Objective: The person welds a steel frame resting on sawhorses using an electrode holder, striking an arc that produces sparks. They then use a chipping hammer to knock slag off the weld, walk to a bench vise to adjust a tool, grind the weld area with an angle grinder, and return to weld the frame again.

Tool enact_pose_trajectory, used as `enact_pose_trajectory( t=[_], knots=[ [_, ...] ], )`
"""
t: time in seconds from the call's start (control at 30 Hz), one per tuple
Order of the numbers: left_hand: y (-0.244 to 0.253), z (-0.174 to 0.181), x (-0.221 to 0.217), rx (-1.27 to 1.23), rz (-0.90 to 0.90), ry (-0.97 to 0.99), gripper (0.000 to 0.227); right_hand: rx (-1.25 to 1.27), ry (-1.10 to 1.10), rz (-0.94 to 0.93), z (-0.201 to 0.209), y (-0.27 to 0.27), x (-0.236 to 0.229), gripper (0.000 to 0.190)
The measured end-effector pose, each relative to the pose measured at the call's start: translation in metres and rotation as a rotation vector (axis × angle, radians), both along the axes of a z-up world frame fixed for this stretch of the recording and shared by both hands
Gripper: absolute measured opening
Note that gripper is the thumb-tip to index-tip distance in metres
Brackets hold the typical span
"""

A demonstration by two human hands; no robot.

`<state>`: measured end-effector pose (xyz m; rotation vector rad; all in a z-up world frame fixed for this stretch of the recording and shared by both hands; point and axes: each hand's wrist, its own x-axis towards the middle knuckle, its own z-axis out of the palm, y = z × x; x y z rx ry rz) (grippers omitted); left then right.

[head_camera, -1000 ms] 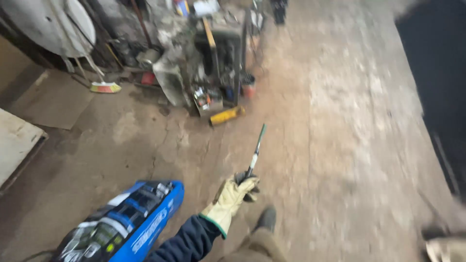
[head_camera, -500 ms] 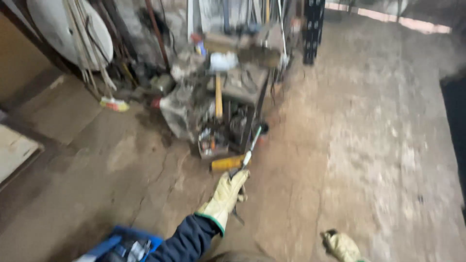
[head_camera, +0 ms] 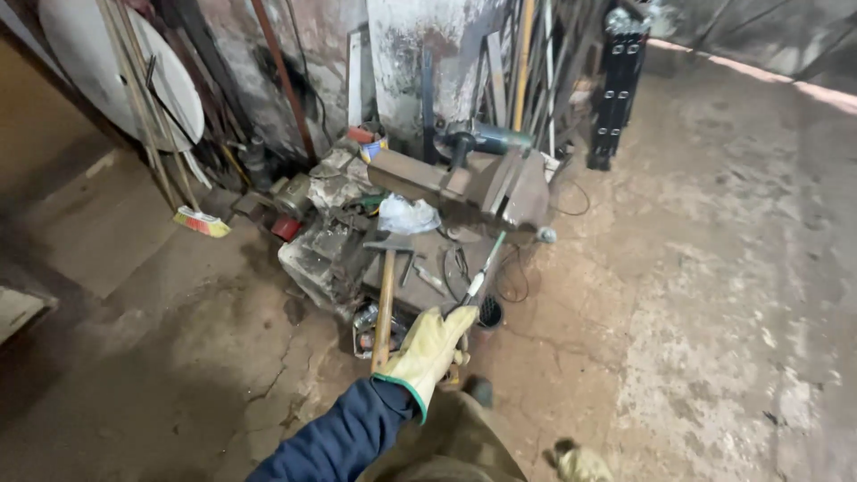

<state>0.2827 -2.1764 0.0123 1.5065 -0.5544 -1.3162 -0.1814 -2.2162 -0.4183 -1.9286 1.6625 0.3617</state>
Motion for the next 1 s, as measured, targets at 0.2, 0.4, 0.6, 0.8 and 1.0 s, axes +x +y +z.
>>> enact_pose_trajectory(
  t=[0.2,0.4,0.6,0.8,1.0],
  knots=[
    [-0.101,-0.044,0.008,0.087,0.172,0.162,0.03,-0.111,-0.081,0.076,0.141,-0.24,0.147,0.058],
    [-0.144,-0.039,0.023,0.247,0.105,0.024,0.041,-0.384,-0.394,0.369,0.297,-0.375,0.298,0.1],
    [-0.152,-0.021,0.021,0.119,0.176,0.274,0.031,0.083,-0.372,0.515,0.121,-0.424,0.27,0.042],
    [-0.142,-0.026,0.028,0.085,0.111,0.28,0.03,0.598,-0.686,0.381,0.13,-0.322,0.257,0.031],
    [-0.139,-0.037,0.023,0.071,0.126,0.313,0.03,0.737,-0.755,0.597,0.317,-0.27,0.258,0.036]
  ],
)
